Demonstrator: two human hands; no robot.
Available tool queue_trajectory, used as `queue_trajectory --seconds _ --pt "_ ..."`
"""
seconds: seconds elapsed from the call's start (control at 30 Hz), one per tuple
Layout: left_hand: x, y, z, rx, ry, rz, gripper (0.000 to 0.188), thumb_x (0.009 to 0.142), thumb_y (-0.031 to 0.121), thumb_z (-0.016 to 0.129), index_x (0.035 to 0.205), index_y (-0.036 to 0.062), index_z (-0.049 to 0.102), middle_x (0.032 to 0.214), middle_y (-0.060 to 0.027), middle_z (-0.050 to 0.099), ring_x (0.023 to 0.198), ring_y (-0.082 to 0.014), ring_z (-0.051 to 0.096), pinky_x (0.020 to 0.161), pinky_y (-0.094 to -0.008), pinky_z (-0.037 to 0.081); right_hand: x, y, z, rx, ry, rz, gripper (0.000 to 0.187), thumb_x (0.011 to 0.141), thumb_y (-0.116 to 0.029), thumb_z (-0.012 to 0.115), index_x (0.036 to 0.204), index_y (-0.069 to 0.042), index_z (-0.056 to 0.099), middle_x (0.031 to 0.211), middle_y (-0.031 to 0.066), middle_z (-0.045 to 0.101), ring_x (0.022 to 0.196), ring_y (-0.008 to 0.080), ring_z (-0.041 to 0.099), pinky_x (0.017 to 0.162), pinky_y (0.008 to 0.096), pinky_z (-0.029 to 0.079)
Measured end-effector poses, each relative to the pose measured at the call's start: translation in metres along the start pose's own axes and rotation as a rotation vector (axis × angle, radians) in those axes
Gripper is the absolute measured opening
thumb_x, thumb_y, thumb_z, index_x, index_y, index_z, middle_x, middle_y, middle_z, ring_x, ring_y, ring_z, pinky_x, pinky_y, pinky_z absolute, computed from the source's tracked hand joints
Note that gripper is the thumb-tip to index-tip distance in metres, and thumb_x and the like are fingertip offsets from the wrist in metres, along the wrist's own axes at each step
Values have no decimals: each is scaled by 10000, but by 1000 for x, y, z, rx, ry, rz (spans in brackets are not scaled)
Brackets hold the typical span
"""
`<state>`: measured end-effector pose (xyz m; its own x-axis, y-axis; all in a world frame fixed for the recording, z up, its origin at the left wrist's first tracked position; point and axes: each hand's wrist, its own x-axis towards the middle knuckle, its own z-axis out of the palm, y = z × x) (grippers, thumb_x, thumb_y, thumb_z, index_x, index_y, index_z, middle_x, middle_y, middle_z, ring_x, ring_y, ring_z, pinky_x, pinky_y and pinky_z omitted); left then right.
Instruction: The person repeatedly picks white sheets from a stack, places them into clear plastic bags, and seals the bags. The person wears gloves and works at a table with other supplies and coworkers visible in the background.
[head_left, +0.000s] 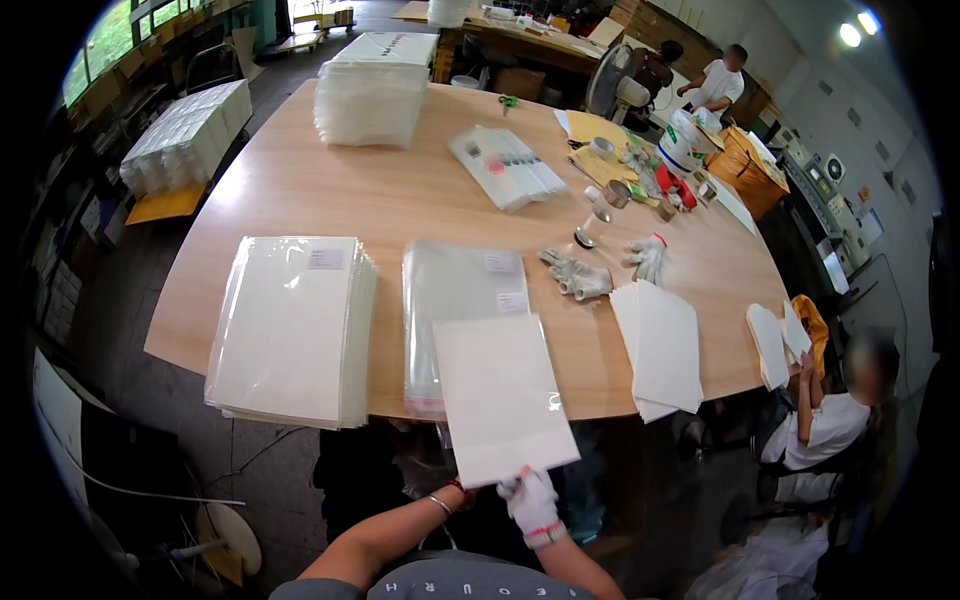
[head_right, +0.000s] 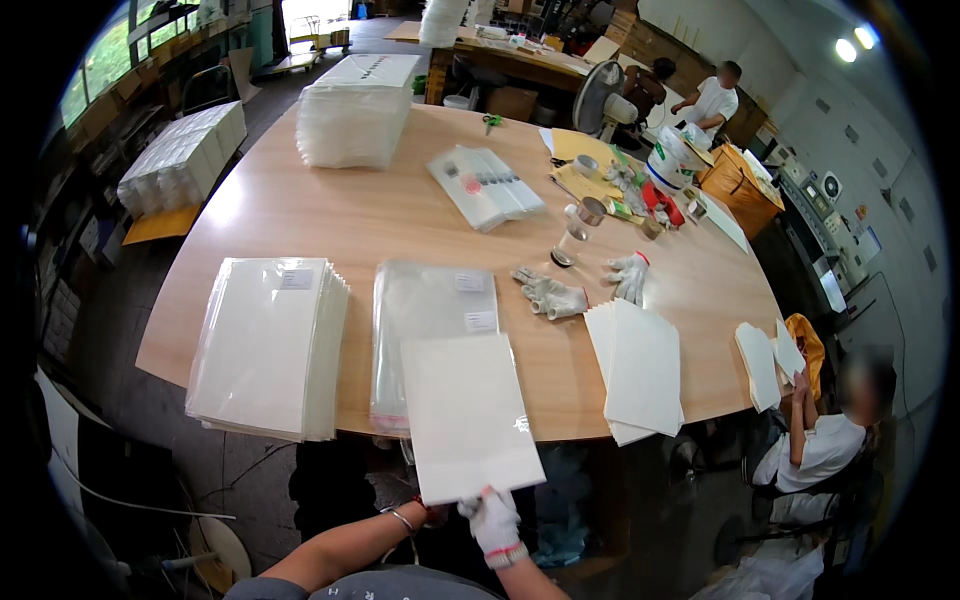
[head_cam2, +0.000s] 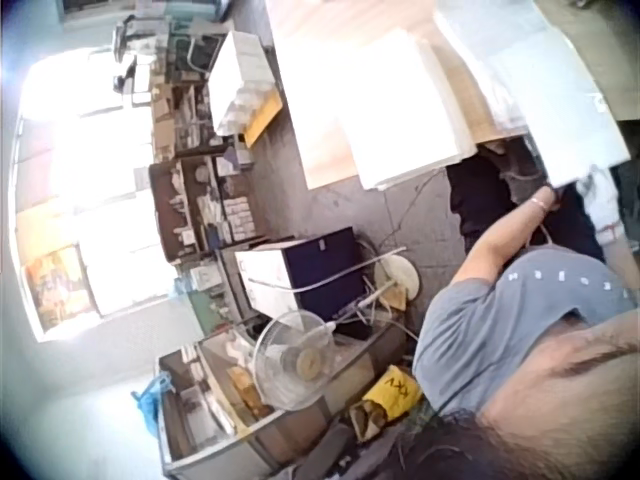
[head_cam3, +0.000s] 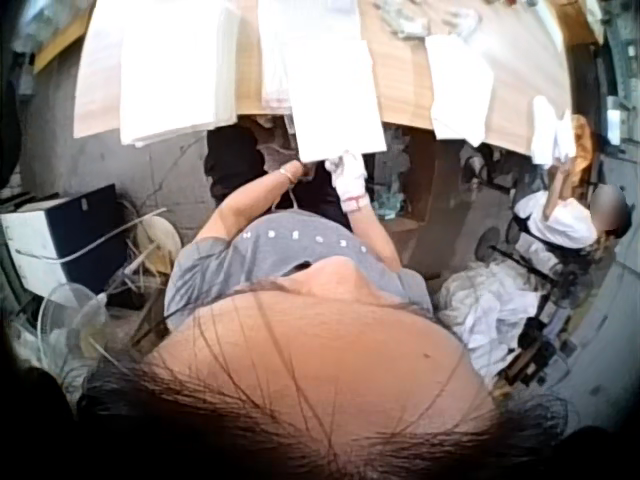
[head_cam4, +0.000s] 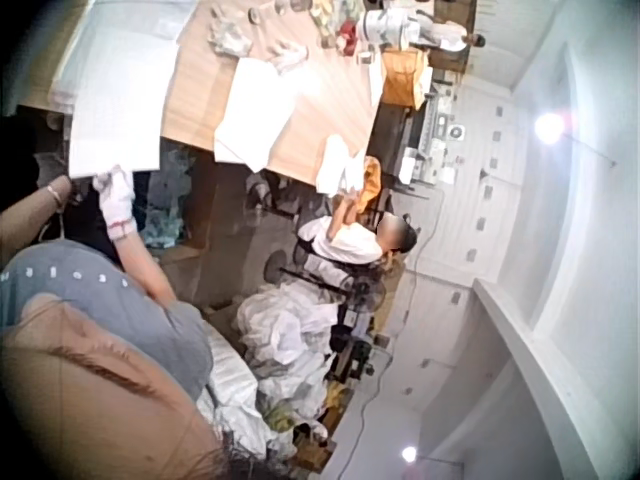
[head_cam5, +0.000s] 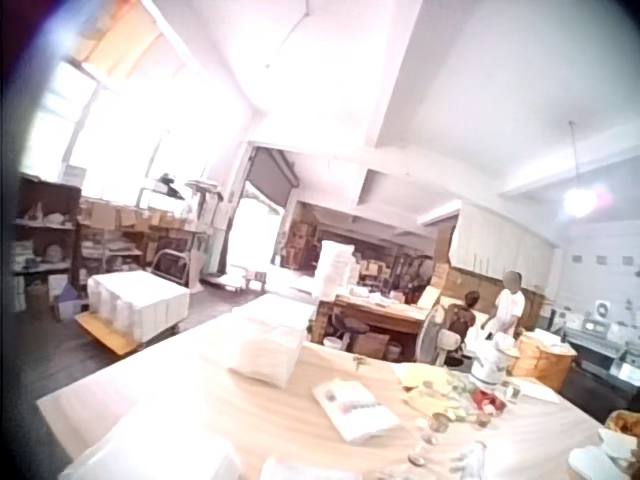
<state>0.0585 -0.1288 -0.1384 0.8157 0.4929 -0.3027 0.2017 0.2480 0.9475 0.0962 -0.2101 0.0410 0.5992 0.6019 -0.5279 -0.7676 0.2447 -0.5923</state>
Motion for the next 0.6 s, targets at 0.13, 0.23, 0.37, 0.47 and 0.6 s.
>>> queue_trajectory --seconds 0.13,0.23,0.37,0.47,0.6 --pt "-10 52 -16 -403 -49 -236 313 879 224 492 1128 38 524 1067 -91 567 917 -178 556 720 -281 474 63 -1 7 36 -6 -48 62 876 -106 403 885 -64 447 786 99 542 765 258 601 683 424 522" --pt "-22 66 -33 -432 5 -188 396 833 242 572 1162 44 475 1062 -61 555 903 -149 541 721 -276 466 65 -8 7 9 -115 39 116 869 -135 413 947 -62 458 924 136 554 827 266 592 718 421 513" --pt "-50 108 -67 -525 221 -183 398 820 249 590 1147 52 476 1056 -26 545 879 -104 514 730 -233 417 49 -22 -8 -193 -128 204 136 864 -163 473 955 -66 501 804 90 577 632 193 579 577 351 508" --pt "-47 81 -98 -275 85 -204 310 880 277 488 1086 51 544 1037 -27 568 948 -117 509 765 -259 412 33 -21 8 -727 -139 128 104 853 -147 508 831 -51 543 697 59 566 536 149 544 497 272 453" --pt "-56 105 -93 -324 11 -154 382 910 330 401 1101 40 559 1065 -48 581 934 -121 528 781 -261 404 35 2 55 -1420 -291 -801 79 723 -105 584 722 -27 569 738 127 542 686 284 540 597 320 437"
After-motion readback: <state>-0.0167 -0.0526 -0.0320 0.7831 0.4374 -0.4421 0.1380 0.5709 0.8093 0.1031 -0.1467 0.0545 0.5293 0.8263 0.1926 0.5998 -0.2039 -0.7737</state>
